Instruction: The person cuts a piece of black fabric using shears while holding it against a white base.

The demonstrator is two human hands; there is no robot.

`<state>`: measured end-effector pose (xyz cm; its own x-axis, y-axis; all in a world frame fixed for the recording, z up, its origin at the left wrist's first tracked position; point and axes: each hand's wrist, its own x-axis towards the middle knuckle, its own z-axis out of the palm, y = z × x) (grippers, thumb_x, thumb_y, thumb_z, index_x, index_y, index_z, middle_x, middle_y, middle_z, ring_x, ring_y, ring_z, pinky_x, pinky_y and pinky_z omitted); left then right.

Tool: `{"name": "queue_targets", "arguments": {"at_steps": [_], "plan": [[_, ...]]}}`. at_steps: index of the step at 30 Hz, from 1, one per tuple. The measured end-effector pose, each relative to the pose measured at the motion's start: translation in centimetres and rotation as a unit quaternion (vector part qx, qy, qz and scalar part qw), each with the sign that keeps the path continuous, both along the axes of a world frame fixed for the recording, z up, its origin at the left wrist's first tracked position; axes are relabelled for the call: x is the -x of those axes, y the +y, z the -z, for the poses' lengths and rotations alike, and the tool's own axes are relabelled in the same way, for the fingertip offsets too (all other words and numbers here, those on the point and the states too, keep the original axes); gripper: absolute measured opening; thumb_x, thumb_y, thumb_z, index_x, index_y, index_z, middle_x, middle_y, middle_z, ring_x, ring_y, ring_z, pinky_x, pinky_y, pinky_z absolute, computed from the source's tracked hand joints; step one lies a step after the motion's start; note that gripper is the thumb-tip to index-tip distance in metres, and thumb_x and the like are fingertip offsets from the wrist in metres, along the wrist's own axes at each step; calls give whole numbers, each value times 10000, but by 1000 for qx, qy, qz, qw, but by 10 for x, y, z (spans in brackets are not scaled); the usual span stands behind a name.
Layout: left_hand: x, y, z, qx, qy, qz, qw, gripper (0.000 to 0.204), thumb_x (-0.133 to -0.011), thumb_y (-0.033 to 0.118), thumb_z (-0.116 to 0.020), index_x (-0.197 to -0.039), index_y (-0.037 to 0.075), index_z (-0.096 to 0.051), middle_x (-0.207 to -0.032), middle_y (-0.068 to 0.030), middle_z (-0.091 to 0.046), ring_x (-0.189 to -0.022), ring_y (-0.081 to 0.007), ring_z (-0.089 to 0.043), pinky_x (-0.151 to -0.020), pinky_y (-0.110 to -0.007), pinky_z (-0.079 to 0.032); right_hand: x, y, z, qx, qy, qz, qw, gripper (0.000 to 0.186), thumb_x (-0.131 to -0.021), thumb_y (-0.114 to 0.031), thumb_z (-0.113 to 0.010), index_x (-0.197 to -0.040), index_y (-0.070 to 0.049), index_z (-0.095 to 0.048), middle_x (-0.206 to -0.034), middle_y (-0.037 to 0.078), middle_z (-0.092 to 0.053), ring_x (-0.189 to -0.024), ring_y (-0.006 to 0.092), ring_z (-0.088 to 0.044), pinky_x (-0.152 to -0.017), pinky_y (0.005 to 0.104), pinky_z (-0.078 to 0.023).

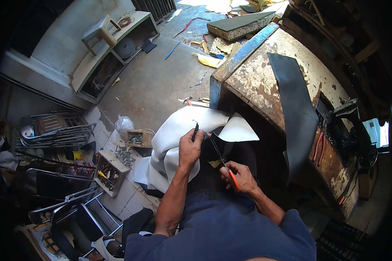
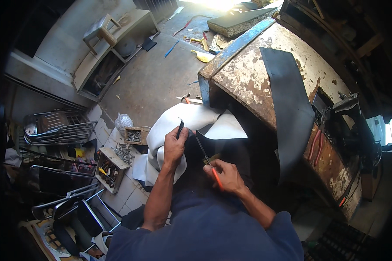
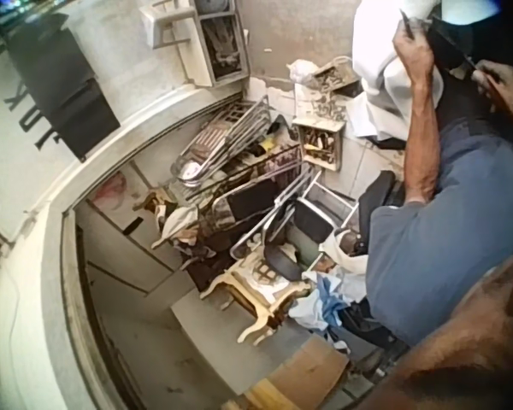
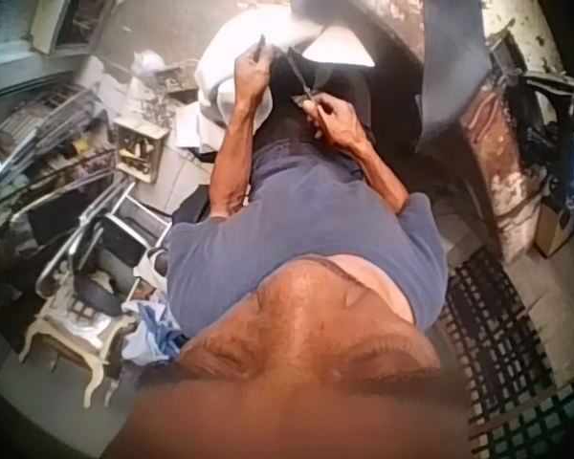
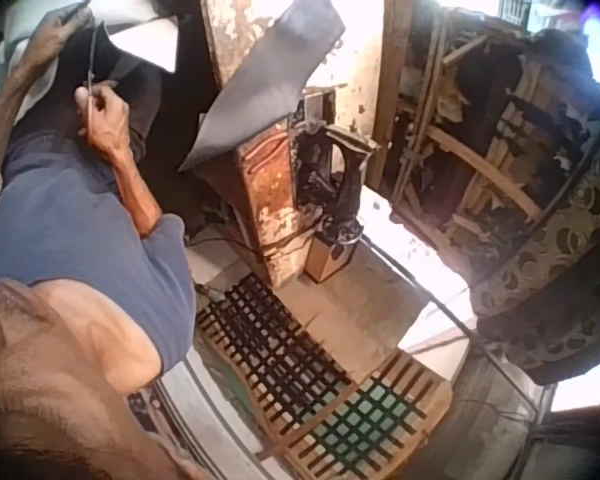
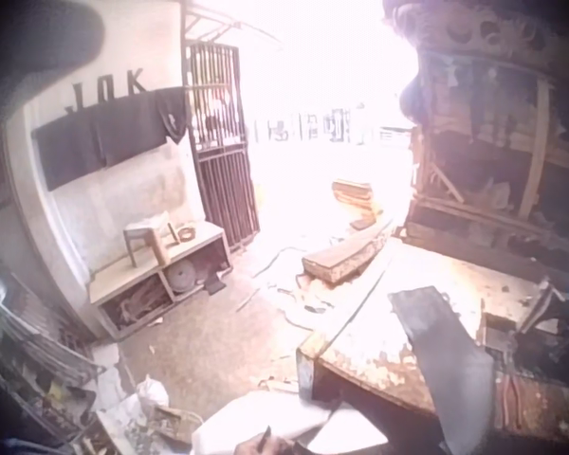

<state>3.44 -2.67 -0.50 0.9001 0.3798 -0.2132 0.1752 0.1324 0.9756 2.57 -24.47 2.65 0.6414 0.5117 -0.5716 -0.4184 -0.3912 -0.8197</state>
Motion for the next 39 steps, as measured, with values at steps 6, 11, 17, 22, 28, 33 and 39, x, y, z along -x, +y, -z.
{"name": "queue_targets", "arguments": {"at_steps": [6,11,17,22,28,33,39], "plan": [[1,-2,5,-19,3,3,1000,332,-1060,269,-577,-959,-8,-729,-683,42,-588,-625,-44,-471,-555,-246,-378,-2,4,3,4,18,18,1000,579,-946,-543,-669,-1075,21,-686,-749,51,-649,-599,132,-637,-519,300,-542],[8,-16,10,-71,-2,6,997,315,-1048,260,-591,-944,-14,-706,-667,21,-558,-656,-75,-474,-584,-289,-404,-11,15,14,28,-91,22,995,553,-934,-526,-701,-1037,17,-681,-715,51,-631,-585,90,-577,-526,267,-484],[14,-18,5,-65,-12,-17,998,328,-1044,279,-598,-920,-10,-691,-672,-7,-594,-647,-93,-475,-586,-310,-411,-12,16,-11,-25,-297,100,949,447,-850,-355,-849,-1016,4,-641,-724,51,-637,-628,115,-578,-580,286,-485],[22,-17,-11,-171,-3,-4,985,311,-1053,269,-579,-969,7,-723,-665,-10,-600,-625,-101,-475,-571,-322,-407,-52,32,-16,37,-593,73,801,448,-737,-201,-872,-1043,-25,-596,-886,105,-669,-897,319,-633,-891,454,-485],[27,-13,-7,-36,-16,-97,995,325,-1072,259,-551,-986,3,-732,-691,69,-504,-647,-62,-411,-603,-263,-382,-62,5,33,32,-235,165,957,383,-835,-220,-834,-1025,-3,-582,-806,92,-698,-760,146,-667,-713,329,-535],[26,-8,-5,38,13,-88,995,316,-1084,270,-532,-1014,-5,-671,-796,52,-531,-759,-54,-431,-704,-236,-399,-32,8,11,91,-367,178,909,422,-823,-209,-855,-1073,7,-591,-801,94,-654,-720,180,-657,-684,336,-537],[20,2,-1,15,11,-50,999,251,-1074,273,-560,-1032,44,-653,-864,69,-573,-781,-29,-483,-726,-204,-423,10,7,-14,17,-153,-2,988,519,-825,-399,-839,-1069,24,-663,-820,125,-692,-755,187,-686,-692,318,-537]]}}
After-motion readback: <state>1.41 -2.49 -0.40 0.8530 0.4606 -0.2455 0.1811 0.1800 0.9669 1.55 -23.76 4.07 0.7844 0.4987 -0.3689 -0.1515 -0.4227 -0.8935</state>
